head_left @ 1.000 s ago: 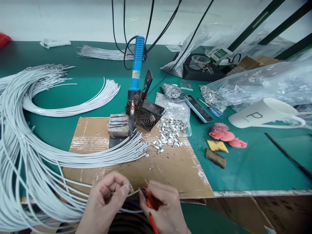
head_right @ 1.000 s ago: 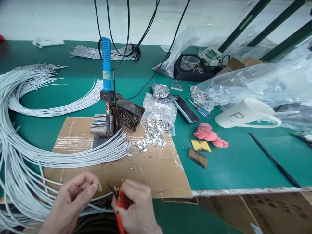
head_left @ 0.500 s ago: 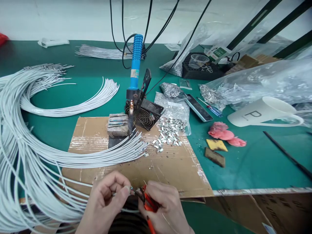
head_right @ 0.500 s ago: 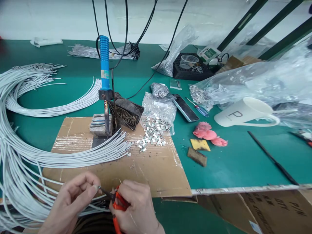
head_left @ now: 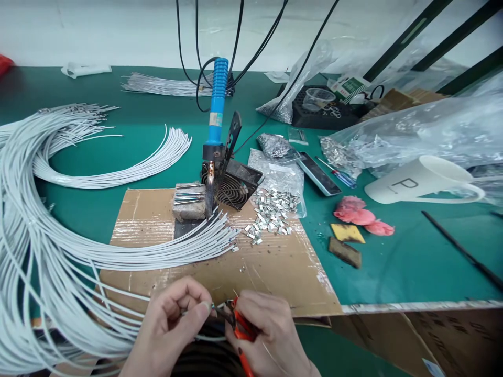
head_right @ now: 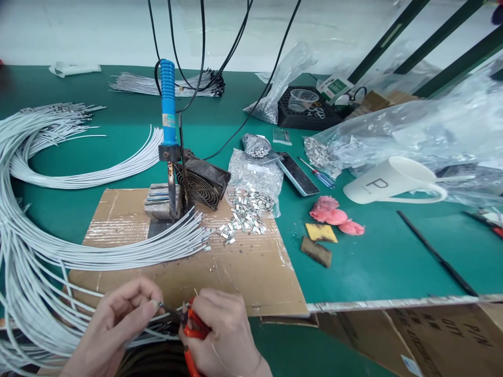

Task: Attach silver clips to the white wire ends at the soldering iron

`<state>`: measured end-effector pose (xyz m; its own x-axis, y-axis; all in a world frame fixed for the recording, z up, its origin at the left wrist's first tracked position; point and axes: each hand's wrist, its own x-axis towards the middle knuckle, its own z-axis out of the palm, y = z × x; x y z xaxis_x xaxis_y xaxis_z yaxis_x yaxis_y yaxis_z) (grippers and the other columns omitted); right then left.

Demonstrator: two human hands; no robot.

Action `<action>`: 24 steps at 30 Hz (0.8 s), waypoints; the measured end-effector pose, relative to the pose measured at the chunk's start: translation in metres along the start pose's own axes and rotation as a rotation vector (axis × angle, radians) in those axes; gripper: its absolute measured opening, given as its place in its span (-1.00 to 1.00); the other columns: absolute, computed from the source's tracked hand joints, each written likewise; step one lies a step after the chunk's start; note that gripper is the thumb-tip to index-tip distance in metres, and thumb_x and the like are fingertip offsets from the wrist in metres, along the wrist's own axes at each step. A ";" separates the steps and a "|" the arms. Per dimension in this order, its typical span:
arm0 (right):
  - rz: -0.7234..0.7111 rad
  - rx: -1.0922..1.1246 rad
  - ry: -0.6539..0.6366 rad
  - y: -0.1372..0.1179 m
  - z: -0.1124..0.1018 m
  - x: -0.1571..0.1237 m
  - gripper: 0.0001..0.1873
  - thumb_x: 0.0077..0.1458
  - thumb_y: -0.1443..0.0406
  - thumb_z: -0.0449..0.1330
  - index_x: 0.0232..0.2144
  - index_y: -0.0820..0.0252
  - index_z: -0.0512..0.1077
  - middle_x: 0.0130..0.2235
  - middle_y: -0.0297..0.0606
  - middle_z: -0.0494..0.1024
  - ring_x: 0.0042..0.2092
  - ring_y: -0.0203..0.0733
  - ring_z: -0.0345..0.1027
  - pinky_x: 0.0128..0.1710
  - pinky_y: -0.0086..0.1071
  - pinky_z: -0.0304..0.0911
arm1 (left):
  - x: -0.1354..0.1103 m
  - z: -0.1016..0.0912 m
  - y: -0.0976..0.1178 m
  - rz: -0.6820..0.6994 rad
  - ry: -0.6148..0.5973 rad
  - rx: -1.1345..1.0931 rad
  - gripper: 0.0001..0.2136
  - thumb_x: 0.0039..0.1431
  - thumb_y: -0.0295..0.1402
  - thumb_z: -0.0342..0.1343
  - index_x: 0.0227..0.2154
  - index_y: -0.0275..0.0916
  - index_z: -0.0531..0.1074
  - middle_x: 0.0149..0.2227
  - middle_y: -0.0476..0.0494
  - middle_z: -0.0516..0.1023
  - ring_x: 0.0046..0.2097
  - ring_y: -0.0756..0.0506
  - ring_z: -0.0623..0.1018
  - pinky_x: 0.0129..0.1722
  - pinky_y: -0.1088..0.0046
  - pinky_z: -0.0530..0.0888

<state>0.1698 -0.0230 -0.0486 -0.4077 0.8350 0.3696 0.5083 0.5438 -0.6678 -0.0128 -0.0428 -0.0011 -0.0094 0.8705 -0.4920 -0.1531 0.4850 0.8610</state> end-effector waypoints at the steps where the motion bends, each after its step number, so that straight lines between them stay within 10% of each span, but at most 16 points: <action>1: -0.011 -0.006 0.014 0.001 0.000 0.000 -0.60 -0.01 0.47 0.14 -0.59 0.09 -0.03 -0.61 -0.49 0.13 -0.59 -0.40 0.00 -0.58 -0.44 -0.11 | 0.000 0.000 0.000 -0.007 -0.014 -0.007 -0.50 -0.04 0.18 0.34 -0.50 -0.25 0.53 -0.58 0.07 0.29 -0.48 0.00 0.19 -0.45 0.49 0.10; 15: -0.042 -0.040 0.074 0.004 0.003 -0.003 -0.64 0.05 0.48 0.17 -0.63 0.11 0.13 -0.62 -0.48 0.21 -0.59 -0.37 0.06 -0.57 -0.41 -0.08 | 0.002 0.001 -0.006 0.011 0.019 -0.019 -0.56 -0.02 0.11 0.37 -0.51 -0.23 0.56 -0.57 0.06 0.33 -0.47 0.00 0.22 -0.44 0.51 0.13; 24: 0.085 0.054 0.338 -0.009 0.032 -0.007 -0.58 0.13 0.47 0.17 -0.63 0.10 0.08 -0.63 -0.51 0.12 -0.63 -0.39 -0.01 -0.64 -0.41 -0.11 | 0.001 0.010 -0.012 0.042 0.121 -0.046 -0.60 -0.05 0.06 0.40 -0.55 -0.22 0.62 -0.60 0.02 0.41 -0.48 0.00 0.27 -0.46 0.53 0.18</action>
<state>0.1441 -0.0366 -0.0662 -0.0871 0.8628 0.4979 0.4854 0.4732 -0.7352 -0.0013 -0.0472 -0.0105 -0.1351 0.8724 -0.4698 -0.1956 0.4413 0.8758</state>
